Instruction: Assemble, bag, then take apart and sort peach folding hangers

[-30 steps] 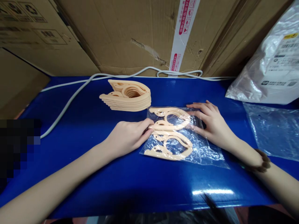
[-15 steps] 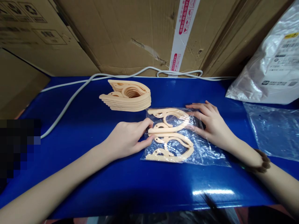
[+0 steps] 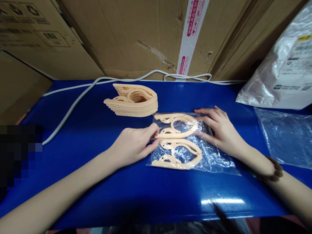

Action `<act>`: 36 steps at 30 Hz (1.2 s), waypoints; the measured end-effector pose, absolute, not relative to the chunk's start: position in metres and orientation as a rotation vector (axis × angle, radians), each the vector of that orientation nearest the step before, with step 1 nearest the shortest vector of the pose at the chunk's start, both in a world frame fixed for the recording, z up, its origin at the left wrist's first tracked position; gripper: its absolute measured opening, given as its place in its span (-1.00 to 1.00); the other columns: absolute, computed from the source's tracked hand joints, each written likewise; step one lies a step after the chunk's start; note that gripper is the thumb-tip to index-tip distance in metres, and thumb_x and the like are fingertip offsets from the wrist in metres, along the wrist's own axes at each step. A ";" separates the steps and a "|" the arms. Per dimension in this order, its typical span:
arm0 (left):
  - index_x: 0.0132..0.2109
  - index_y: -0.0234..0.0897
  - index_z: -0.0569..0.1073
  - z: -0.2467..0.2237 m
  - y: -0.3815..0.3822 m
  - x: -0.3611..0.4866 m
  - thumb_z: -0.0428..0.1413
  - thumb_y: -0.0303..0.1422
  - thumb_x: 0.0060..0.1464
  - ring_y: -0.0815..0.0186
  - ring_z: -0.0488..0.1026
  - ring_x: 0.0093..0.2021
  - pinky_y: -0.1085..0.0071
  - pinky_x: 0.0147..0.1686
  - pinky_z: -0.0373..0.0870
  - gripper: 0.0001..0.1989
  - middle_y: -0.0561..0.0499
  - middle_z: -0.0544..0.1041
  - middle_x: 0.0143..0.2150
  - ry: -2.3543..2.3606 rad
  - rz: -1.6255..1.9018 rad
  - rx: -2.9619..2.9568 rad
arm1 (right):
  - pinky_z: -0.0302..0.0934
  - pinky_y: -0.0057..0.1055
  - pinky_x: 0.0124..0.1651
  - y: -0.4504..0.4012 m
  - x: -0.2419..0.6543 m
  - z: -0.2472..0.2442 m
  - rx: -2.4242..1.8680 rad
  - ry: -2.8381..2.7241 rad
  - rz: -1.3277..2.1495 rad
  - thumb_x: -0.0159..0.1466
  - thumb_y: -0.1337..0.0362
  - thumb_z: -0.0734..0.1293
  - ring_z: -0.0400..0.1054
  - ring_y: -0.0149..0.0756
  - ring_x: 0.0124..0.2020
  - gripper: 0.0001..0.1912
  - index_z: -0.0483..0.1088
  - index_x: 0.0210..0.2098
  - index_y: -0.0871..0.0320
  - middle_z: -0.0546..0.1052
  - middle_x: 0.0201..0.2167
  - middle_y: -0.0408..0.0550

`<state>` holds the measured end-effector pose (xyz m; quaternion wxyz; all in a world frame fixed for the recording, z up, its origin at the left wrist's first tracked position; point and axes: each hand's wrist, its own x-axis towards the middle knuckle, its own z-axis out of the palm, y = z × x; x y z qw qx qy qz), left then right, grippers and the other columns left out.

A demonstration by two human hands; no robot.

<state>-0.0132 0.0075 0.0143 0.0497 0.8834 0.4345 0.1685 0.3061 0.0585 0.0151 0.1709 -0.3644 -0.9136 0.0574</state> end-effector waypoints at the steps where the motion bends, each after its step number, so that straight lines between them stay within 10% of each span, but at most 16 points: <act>1: -0.16 -0.18 0.21 0.014 0.008 -0.013 0.05 -0.30 0.36 0.43 0.39 -0.66 0.57 -0.60 0.10 -0.85 0.27 0.40 -0.53 1.323 0.523 2.691 | 0.00 0.36 0.36 0.058 0.306 0.015 -1.035 -2.597 0.165 0.43 -0.05 0.28 0.34 0.11 0.25 -0.55 0.40 0.12 0.13 0.45 0.24 0.19; 36: -0.17 -0.21 0.40 0.011 0.012 -0.019 0.01 -0.28 0.43 0.43 0.38 -0.54 0.49 -0.56 0.13 -0.83 0.17 0.46 -0.44 1.068 0.624 2.755 | -0.04 0.35 0.38 0.059 0.305 0.016 -1.046 -2.603 0.205 0.45 -0.06 0.25 0.36 0.10 0.24 -0.55 0.39 0.14 0.12 0.46 0.24 0.19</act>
